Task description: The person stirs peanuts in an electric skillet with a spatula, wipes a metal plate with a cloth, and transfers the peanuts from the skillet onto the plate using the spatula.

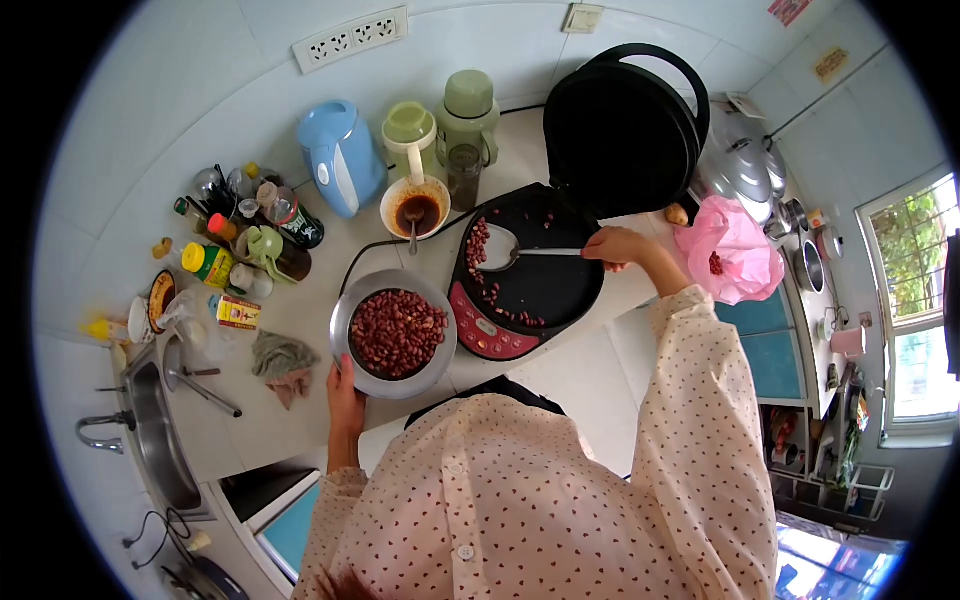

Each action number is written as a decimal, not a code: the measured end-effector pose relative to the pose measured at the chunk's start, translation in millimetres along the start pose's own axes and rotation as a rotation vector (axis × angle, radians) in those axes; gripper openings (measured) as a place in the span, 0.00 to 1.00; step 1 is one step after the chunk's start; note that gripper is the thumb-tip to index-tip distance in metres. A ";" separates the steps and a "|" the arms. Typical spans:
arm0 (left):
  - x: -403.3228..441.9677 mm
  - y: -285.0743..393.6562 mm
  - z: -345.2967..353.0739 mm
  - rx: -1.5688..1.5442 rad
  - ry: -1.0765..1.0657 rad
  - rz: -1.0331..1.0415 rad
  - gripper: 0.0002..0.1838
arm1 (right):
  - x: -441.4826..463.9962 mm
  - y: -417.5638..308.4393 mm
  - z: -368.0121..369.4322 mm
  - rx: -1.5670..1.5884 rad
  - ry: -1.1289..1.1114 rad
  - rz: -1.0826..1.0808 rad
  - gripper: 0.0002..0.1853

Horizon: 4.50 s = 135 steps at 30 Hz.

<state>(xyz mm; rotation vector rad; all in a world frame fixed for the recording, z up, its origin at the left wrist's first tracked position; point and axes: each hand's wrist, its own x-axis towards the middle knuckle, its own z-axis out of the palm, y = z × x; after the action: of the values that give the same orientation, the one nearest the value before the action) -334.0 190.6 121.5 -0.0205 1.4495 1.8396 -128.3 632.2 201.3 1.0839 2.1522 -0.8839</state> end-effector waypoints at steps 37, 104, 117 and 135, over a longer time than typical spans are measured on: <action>47.8 -36.6 94.6 0.105 -0.260 -0.133 0.22 | -174.1 -51.4 -6.4 -0.807 0.830 -0.042 0.08; 15.0 -26.6 -5.8 0.055 -0.007 -0.038 0.23 | -116.5 -18.6 -33.3 -0.330 -0.013 0.309 0.13; 12.0 -23.8 -1.0 0.077 0.013 -0.016 0.24 | -65.9 -9.0 -1.3 0.113 -0.205 0.082 0.14; 1.1 -11.3 4.9 0.099 0.080 0.012 0.22 | 36.8 -4.1 5.8 -0.398 0.172 -0.168 0.22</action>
<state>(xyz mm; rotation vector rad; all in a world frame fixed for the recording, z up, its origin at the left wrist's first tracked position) -326.1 195.8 113.5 -0.0364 1.5983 1.7923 -149.5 643.0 172.2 0.8112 2.4530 -0.4117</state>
